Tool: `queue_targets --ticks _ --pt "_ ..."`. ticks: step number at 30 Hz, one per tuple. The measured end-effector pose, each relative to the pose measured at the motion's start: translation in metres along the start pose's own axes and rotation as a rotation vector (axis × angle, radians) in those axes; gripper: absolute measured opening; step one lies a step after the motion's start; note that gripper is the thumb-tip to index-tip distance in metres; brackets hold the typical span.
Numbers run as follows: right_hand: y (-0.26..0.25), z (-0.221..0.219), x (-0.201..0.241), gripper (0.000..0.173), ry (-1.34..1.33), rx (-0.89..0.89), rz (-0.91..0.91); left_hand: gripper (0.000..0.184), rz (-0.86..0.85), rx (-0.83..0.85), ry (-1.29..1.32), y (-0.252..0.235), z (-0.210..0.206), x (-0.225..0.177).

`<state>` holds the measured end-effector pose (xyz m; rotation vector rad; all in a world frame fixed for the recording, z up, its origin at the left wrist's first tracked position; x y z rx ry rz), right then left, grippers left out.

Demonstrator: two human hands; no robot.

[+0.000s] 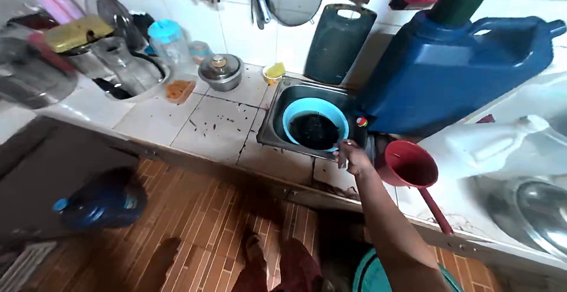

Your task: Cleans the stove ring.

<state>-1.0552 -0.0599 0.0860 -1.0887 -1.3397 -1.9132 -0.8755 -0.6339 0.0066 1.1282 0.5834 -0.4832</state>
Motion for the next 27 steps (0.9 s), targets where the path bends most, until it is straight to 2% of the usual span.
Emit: queue_targets --ticks 2,5,8,10,14,16,18,22,25,27 --pt "-0.032 -0.015 0.007 0.033 0.387 0.087 -0.007 0.053 -0.093 0.020 -0.042 -0.028 -0.006 -0.045" --pt "-0.093 -0.033 0.015 0.036 0.854 0.227 0.086 0.046 -0.106 0.011 -0.031 -0.019 -0.048 -0.128" --pt "-0.154 -0.047 0.014 0.038 1.328 0.332 0.124 0.046 -0.097 0.053 -0.054 -0.018 -0.089 -0.165" --pt "-0.189 -0.055 0.009 0.039 1.495 0.368 0.082 0.044 -0.078 0.091 -0.048 -0.010 -0.122 -0.183" --pt "-0.240 -0.067 -0.014 0.046 1.437 0.436 0.075 0.038 -0.233 0.208 0.003 -0.016 -0.179 -0.186" --pt "-0.253 -0.073 -0.029 0.057 1.422 0.441 0.079 0.036 -0.229 0.256 0.051 -0.014 -0.214 -0.207" --pt "-0.261 -0.071 -0.030 0.058 1.411 0.449 0.043 0.036 -0.220 0.326 0.107 -0.013 -0.253 -0.234" --pt "-0.269 -0.052 -0.009 0.039 1.292 0.569 0.030 0.032 -0.215 0.516 0.164 -0.015 -0.340 -0.287" --pt "-0.260 -0.042 0.025 0.040 0.951 0.525 0.028 0.036 -0.169 0.629 0.190 -0.027 -0.398 -0.313" --pt "-0.258 -0.035 0.032 0.041 0.936 0.464 0.072 0.039 -0.116 0.622 0.218 -0.031 -0.432 -0.322"
Point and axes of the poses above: each hand's wrist, its own y-axis away from the middle knuckle, its own z-axis out of the back of the hand, x = y × z, the point moved 3 cm from there along -y, towards the middle knuckle, and after that the axes turned 13 degrees about y, right-handed, at the moved point
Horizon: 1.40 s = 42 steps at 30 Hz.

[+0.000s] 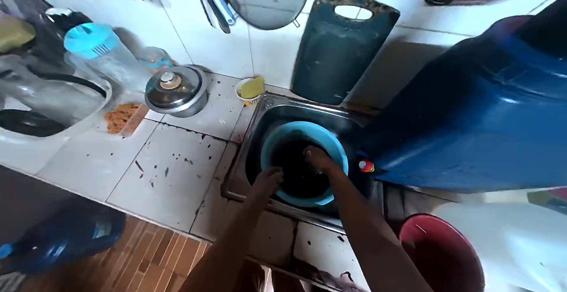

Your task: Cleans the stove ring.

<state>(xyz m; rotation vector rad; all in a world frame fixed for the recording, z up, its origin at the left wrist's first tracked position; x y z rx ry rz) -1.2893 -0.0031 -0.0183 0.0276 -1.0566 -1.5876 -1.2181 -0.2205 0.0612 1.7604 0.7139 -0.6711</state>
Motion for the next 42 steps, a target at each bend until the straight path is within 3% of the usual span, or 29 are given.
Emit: queue_targets --ticks 4,8,12,15,17,19,21,23,26,28,30,31,33,36,38,42 --pt "-0.009 -0.041 -0.012 0.041 0.428 0.029 -0.064 0.039 0.016 -0.002 0.027 -0.031 -0.043 -0.006" --pt "-0.006 -0.054 -0.010 0.039 0.430 0.090 -0.113 0.041 0.056 -0.019 -0.024 -0.055 -0.052 -0.005" --pt "0.033 -0.007 0.021 0.031 0.049 -0.038 0.117 0.059 0.226 -0.062 0.065 -0.086 -0.042 0.003" --pt "0.060 -0.004 0.052 0.033 -0.206 -0.248 0.214 0.052 0.193 0.003 0.317 -0.112 -0.055 0.019" --pt "0.043 -0.010 0.044 0.038 -0.362 -0.431 0.101 0.042 0.074 0.016 0.324 -0.119 -0.064 0.023" --pt "0.022 -0.017 0.025 0.038 -0.656 -0.576 -0.126 0.046 0.068 -0.074 0.190 -0.119 -0.075 0.024" --pt "0.021 -0.026 0.027 0.041 -0.876 -0.593 -0.273 0.053 0.053 -0.125 -0.014 -0.126 -0.077 0.028" --pt "0.038 -0.029 0.055 0.042 -0.851 -0.583 -0.246 0.054 0.038 -0.155 -0.235 -0.144 -0.065 0.025" --pt "0.038 -0.040 0.055 0.043 -0.933 -0.669 -0.188 0.046 0.053 -0.017 -0.437 -0.151 -0.060 0.027" --pt "0.021 -0.049 0.024 0.038 -1.288 -0.672 -0.162 0.042 0.182 0.029 -0.097 -0.121 -0.070 0.015" --pt "0.006 -0.053 0.003 0.042 -1.617 -0.561 -0.101 0.041 0.253 0.076 0.044 -0.108 -0.074 0.005" --pt "0.009 -0.053 0.004 0.042 -1.622 -0.513 -0.071 0.040 0.252 0.078 0.085 -0.105 -0.071 -0.002" --pt "0.028 -0.046 0.028 0.027 -1.366 -0.536 -0.103 0.043 0.193 0.074 0.143 -0.120 -0.056 -0.006" --pt "0.044 -0.038 0.072 0.044 -1.023 -0.576 -0.149 0.042 0.050 0.055 -0.032 -0.140 -0.044 -0.002" --pt "0.034 -0.039 0.063 0.042 -0.928 -0.655 -0.233 0.041 0.036 -0.014 -0.247 -0.126 -0.052 -0.005" --pt "0.025 -0.033 0.029 0.036 -0.899 -0.626 -0.391 0.031 0.052 -0.140 -0.160 -0.111 -0.078 0.002"
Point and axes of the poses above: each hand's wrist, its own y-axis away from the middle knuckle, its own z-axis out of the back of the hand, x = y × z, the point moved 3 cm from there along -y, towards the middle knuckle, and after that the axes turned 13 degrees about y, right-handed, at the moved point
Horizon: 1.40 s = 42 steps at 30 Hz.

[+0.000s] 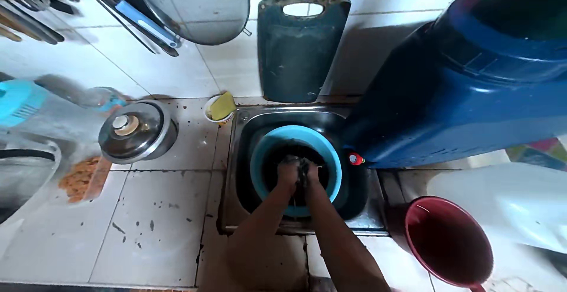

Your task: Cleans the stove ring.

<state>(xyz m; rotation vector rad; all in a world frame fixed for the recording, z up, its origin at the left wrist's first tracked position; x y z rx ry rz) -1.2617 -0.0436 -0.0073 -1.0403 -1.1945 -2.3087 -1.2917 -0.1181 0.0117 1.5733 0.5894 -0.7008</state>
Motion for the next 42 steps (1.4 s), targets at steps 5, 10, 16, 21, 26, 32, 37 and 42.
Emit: queue_targets --ticks 5,10,16,21,26,32,37,42 --pt "0.032 -0.015 0.006 0.045 0.049 -0.057 0.244 0.044 -0.026 0.035 -0.411 -0.029 0.004 -0.002" --pt "-0.020 0.005 -0.031 0.051 -0.828 0.239 -0.005 0.037 0.113 0.204 0.120 -0.005 -0.001 -0.016" --pt "0.025 -0.003 0.011 0.034 -0.283 0.291 -0.001 0.037 0.142 0.201 0.245 -0.033 0.018 -0.008" --pt "-0.021 -0.007 -0.015 0.039 -0.140 -0.085 0.026 0.043 0.050 0.251 0.100 0.004 -0.003 0.012" --pt "0.029 -0.017 0.010 0.043 0.157 -0.033 0.275 0.045 -0.158 0.240 -0.451 -0.022 0.003 -0.005" --pt "-0.022 0.012 -0.010 0.040 0.439 -0.013 0.152 0.040 -0.139 0.195 -0.752 -0.044 0.001 -0.009" --pt "-0.031 0.037 -0.029 0.031 0.238 -0.062 0.000 0.059 -0.118 0.426 -1.227 -0.063 -0.022 0.047" --pt "-0.016 0.044 -0.031 0.027 -0.191 0.037 -0.164 0.053 -0.220 0.475 -1.243 -0.067 -0.033 0.076"
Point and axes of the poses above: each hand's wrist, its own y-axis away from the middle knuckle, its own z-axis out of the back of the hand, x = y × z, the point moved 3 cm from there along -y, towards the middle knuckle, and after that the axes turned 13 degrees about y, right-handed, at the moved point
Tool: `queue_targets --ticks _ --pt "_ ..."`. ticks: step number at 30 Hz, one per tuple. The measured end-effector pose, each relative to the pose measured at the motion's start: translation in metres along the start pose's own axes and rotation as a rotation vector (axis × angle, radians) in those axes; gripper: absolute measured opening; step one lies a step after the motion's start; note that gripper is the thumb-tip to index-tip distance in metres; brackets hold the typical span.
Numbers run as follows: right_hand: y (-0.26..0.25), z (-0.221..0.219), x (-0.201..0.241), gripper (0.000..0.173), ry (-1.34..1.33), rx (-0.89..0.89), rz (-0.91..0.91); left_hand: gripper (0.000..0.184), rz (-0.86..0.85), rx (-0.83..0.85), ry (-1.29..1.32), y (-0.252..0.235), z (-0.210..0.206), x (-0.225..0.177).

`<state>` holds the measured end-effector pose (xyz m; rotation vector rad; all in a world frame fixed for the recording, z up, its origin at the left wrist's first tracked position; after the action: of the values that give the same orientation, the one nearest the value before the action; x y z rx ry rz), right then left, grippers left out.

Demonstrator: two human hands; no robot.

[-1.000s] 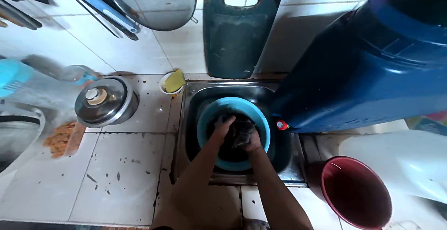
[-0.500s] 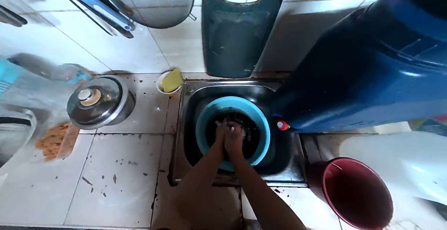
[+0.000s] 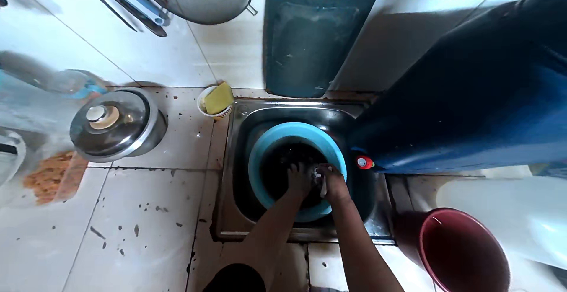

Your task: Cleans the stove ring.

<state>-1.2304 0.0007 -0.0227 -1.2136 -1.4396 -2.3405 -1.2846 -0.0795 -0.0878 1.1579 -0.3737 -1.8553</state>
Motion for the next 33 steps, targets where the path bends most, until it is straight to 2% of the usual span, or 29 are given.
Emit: queue_targets --ticks 1,3,5,9,11,13,15,16,18,20,22,24,25,27,29,31,33 --pt "0.001 0.002 0.000 0.029 -0.100 0.039 -0.040 0.050 0.018 -0.022 0.050 -0.001 0.008 0.003" --pt "-0.003 0.004 -0.002 0.033 -0.241 0.100 -0.083 0.046 0.073 0.045 0.148 0.003 0.033 0.003" --pt "-0.009 0.003 -0.005 0.039 -0.282 0.112 -0.078 0.035 0.004 0.100 0.233 0.022 0.069 -0.012" --pt "-0.019 -0.022 -0.011 0.032 -0.392 0.133 -0.055 0.022 -0.278 -0.027 0.618 0.084 0.123 -0.051" --pt "-0.023 -0.037 -0.013 0.041 -0.478 0.265 -0.015 0.029 -0.249 -0.113 0.854 0.096 0.134 -0.045" --pt "-0.016 -0.049 -0.005 0.040 -0.435 0.334 0.111 0.039 -0.090 -0.116 1.073 0.087 0.131 -0.021" --pt "0.017 -0.064 0.021 0.031 -0.166 0.156 0.202 0.049 0.011 -0.066 1.251 0.067 0.116 0.002" --pt "0.039 -0.071 0.036 0.036 -0.008 0.082 0.230 0.048 0.043 -0.082 1.287 0.058 0.107 0.009" --pt "0.054 -0.080 0.042 0.044 0.199 -0.004 0.284 0.042 0.126 -0.227 1.255 0.051 0.093 0.009" --pt "0.034 -0.073 0.028 0.041 0.227 -0.125 0.291 0.039 0.130 -0.346 1.206 0.064 0.081 -0.004" --pt "0.011 -0.056 0.011 0.034 0.147 -0.104 0.251 0.033 0.088 -0.355 1.220 0.074 0.069 -0.019" --pt "0.018 -0.052 0.008 0.029 0.279 -0.087 0.232 0.034 0.104 -0.315 1.146 0.078 0.069 -0.022" --pt "0.028 -0.056 0.010 0.034 0.310 -0.096 0.252 0.036 0.138 -0.320 1.083 0.076 0.073 -0.018" --pt "0.056 -0.069 0.014 0.041 0.200 -0.084 0.317 0.039 0.195 -0.310 1.003 0.066 0.081 -0.007" --pt "0.060 -0.071 0.007 0.043 0.055 -0.134 0.355 0.040 0.187 -0.269 1.062 0.066 0.079 -0.009" --pt "0.033 -0.061 -0.006 0.040 -0.220 -0.097 0.309 0.039 0.097 -0.215 1.230 0.077 0.079 -0.022" --pt "-0.002 -0.051 -0.019 0.046 -0.441 0.064 0.219 0.035 -0.016 -0.113 1.365 0.090 0.090 -0.031"
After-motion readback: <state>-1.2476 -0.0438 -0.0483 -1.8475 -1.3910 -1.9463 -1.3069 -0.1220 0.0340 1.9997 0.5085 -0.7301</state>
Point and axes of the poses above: each hand's wrist, its own y-axis away from the middle knuckle, its own z-axis out of the back of the hand, x = y × z, the point moved 3 cm from there along -y, towards the middle knuckle, and after that the axes turned 13 degrees about y, right-handed, at the moved point
